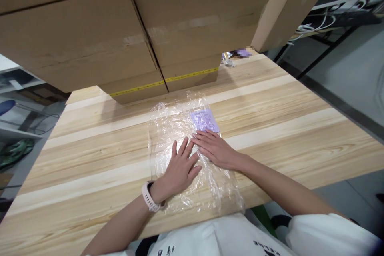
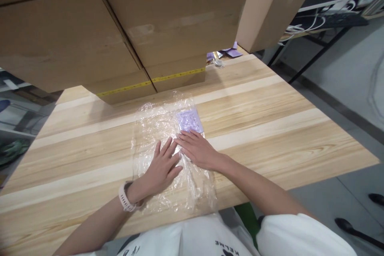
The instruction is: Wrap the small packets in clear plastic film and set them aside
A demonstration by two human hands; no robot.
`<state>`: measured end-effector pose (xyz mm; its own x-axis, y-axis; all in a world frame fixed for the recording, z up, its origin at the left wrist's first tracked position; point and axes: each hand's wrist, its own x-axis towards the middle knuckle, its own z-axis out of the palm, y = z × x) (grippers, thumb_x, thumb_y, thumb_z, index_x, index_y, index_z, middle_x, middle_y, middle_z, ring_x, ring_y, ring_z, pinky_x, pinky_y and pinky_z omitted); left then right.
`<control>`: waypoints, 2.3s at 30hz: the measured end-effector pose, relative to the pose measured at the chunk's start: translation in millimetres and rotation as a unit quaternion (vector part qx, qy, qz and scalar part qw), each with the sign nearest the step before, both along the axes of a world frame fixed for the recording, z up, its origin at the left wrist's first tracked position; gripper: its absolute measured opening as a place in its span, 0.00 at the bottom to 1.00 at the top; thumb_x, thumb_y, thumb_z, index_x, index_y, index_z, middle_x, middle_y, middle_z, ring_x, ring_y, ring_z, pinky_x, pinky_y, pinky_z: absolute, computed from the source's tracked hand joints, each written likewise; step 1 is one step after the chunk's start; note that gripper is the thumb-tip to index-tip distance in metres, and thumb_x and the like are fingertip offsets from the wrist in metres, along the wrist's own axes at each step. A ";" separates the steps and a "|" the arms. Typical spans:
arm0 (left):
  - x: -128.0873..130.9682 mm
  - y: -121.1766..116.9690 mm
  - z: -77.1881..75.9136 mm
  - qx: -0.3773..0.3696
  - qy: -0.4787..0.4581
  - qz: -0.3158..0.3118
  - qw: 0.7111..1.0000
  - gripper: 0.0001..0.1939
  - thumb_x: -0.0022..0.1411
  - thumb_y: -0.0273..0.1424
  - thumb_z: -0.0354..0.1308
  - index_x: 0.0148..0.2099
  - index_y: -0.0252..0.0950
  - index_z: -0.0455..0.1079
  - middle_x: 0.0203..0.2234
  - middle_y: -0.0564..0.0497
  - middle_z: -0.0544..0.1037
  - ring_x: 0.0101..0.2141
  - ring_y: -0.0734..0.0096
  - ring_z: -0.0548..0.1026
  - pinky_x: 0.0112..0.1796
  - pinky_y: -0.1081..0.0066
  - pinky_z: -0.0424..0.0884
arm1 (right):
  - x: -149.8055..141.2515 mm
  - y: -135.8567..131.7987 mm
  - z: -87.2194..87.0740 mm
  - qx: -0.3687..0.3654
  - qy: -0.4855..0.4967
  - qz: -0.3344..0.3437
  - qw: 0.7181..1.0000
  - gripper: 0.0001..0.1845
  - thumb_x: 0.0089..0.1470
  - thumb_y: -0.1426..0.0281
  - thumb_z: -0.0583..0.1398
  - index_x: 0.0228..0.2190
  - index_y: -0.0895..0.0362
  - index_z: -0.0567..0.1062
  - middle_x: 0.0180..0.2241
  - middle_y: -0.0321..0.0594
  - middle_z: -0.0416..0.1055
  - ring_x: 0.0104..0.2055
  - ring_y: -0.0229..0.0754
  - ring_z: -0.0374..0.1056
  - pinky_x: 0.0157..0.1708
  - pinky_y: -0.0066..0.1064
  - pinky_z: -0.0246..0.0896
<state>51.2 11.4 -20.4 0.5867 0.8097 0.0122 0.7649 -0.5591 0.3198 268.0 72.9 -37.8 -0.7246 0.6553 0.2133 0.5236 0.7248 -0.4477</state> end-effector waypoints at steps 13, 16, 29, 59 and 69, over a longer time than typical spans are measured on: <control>-0.2 0.2 0.5 -0.012 -0.013 0.004 1.000 0.16 0.72 0.35 0.52 0.58 0.40 0.69 0.72 0.41 0.52 0.73 0.46 0.41 0.67 0.34 0.37 | 0.9 -1.8 0.6 -0.004 -0.003 0.002 1.000 0.29 0.70 0.57 0.52 0.67 0.52 0.62 0.67 0.46 0.61 0.73 0.49 0.51 0.70 0.55 0.46; -1.1 0.6 -3.1 -0.009 -0.006 0.002 1.000 0.26 0.72 0.35 0.51 0.70 0.44 0.59 0.74 0.41 0.48 0.73 0.45 0.40 0.66 0.32 0.38 | 0.0 -1.0 3.1 -0.025 -0.003 0.009 1.000 0.36 0.66 0.52 0.56 0.69 0.53 0.58 0.68 0.48 0.60 0.73 0.51 0.50 0.71 0.55 0.44; -3.7 2.0 1.0 -0.012 -0.013 -0.006 1.000 0.22 0.74 0.41 0.49 0.67 0.44 0.63 0.73 0.42 0.52 0.73 0.48 0.43 0.66 0.35 0.37 | 45.5 -77.8 29.8 -0.047 0.049 -0.025 0.997 0.29 0.64 0.55 0.60 0.63 0.48 0.68 0.68 0.46 0.61 0.71 0.55 0.53 0.68 0.58 0.48; -19.5 2.9 55.5 -0.221 -0.182 0.163 0.944 0.10 0.70 0.34 0.54 0.39 0.35 0.73 0.34 0.45 0.78 0.34 0.65 0.74 0.36 0.64 0.69 | -19.9 -101.5 20.3 -0.068 0.046 -0.106 0.991 0.08 0.64 0.73 0.55 0.43 0.54 0.72 0.40 0.42 0.76 0.41 0.48 0.72 0.37 0.37 0.63; -6.0 87.9 58.6 -0.304 -0.388 0.417 0.764 0.30 0.62 0.19 0.63 0.63 0.36 0.58 0.27 0.52 0.74 0.22 0.72 0.74 0.26 0.72 0.71 | -5.3 -98.0 10.1 -0.193 0.263 -0.036 0.945 0.16 0.64 0.79 0.53 0.41 0.52 0.78 0.42 0.40 0.77 0.45 0.42 0.73 0.44 0.36 0.68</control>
